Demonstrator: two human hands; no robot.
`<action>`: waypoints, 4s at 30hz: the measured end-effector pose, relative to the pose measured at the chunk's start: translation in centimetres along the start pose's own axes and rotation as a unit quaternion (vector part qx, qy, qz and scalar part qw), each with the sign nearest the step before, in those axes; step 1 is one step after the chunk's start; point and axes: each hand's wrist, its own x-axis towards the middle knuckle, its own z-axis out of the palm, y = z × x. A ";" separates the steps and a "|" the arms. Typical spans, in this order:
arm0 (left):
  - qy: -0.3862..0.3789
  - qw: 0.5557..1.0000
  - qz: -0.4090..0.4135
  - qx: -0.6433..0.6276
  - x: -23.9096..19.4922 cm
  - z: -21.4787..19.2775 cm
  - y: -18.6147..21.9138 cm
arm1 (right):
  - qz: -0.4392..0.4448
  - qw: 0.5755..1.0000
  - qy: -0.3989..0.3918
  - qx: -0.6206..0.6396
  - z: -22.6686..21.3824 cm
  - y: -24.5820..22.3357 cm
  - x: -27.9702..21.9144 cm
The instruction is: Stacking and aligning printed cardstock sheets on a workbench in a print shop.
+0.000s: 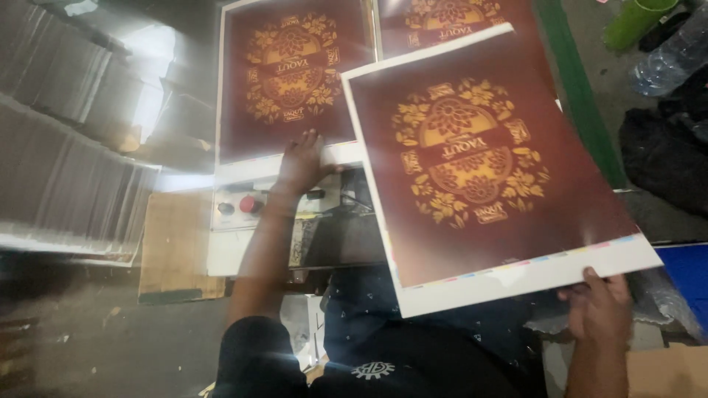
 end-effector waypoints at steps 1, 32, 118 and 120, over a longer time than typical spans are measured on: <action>0.001 1.000 0.001 -0.002 0.0 0.4 -0.5 | -0.001 1.000 0.001 -0.001 -1.3 0.4 0.0; 0.059 0.967 -0.154 -0.195 -5.4 -12.0 10.2 | 0.010 0.998 0.013 -0.062 0.2 1.1 1.7; 0.108 0.970 -0.080 -0.201 -5.4 -13.7 10.0 | 0.074 0.986 -0.028 -0.149 5.1 3.1 8.2; 0.114 0.963 -0.025 -0.242 -5.3 -12.7 11.7 | 0.091 0.986 -0.084 -0.108 4.4 6.0 7.3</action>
